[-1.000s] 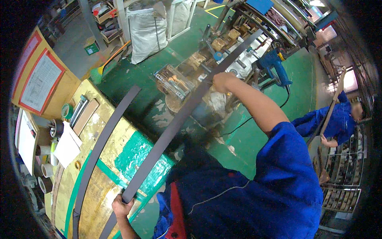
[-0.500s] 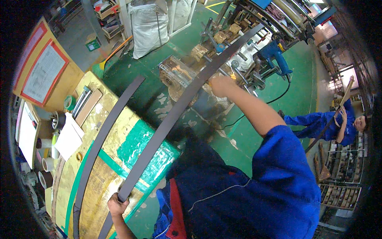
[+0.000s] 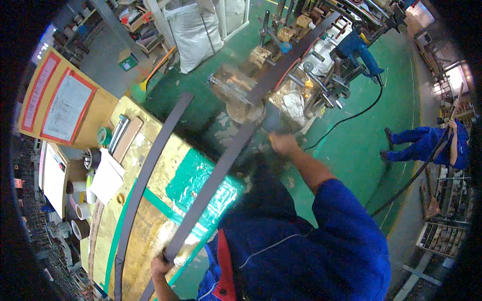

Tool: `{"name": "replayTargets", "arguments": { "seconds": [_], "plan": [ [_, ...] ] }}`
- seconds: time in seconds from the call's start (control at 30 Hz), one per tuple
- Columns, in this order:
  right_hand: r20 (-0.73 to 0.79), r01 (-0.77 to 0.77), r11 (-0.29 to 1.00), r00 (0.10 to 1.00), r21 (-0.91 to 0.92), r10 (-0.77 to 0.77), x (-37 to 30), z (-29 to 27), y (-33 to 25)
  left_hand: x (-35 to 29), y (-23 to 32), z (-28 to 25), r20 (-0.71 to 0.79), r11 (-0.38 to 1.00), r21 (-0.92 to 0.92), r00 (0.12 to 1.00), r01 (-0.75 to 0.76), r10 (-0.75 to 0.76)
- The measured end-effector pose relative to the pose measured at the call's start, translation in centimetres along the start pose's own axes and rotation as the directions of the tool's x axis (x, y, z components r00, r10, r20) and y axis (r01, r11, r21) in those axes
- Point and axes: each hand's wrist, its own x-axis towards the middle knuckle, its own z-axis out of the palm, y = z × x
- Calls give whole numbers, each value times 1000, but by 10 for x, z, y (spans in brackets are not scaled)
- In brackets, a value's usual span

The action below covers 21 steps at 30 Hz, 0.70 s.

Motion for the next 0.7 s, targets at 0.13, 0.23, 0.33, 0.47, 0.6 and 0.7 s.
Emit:
{"name": "replayTargets", "arguments": {
  "seconds": [0.13, 0.23, 0.33, 0.47, 0.6, 0.7],
  "plan": [
    [-107, -237, 937, 957, 256, 271, -78, 65, -21, -50, -59, 1, 140, 951, 130, 945, 280, -297],
    [-223, -191, 887, 926, 420, 305, -113, 47, -61, -72, -85, -5, -107, 985, 70, 983, 156, -148],
    [-364, 191, 933, 929, 304, -71, -124, -1, -109, -63, -89, -35, -206, 998, -33, 977, 48, -53],
    [-353, 511, 843, 829, 166, -433, -96, -34, -218, -41, -56, -89, -140, 993, -111, 988, 49, -64],
    [-346, 615, 761, 774, 207, -531, -79, -69, -282, -47, 1, -138, 30, 923, -354, 988, 149, -148],
    [-219, 423, 353, 843, 835, -492, -95, -118, -278, -60, 45, -161, 55, 928, -345, 990, 142, -131]
  ]
}}
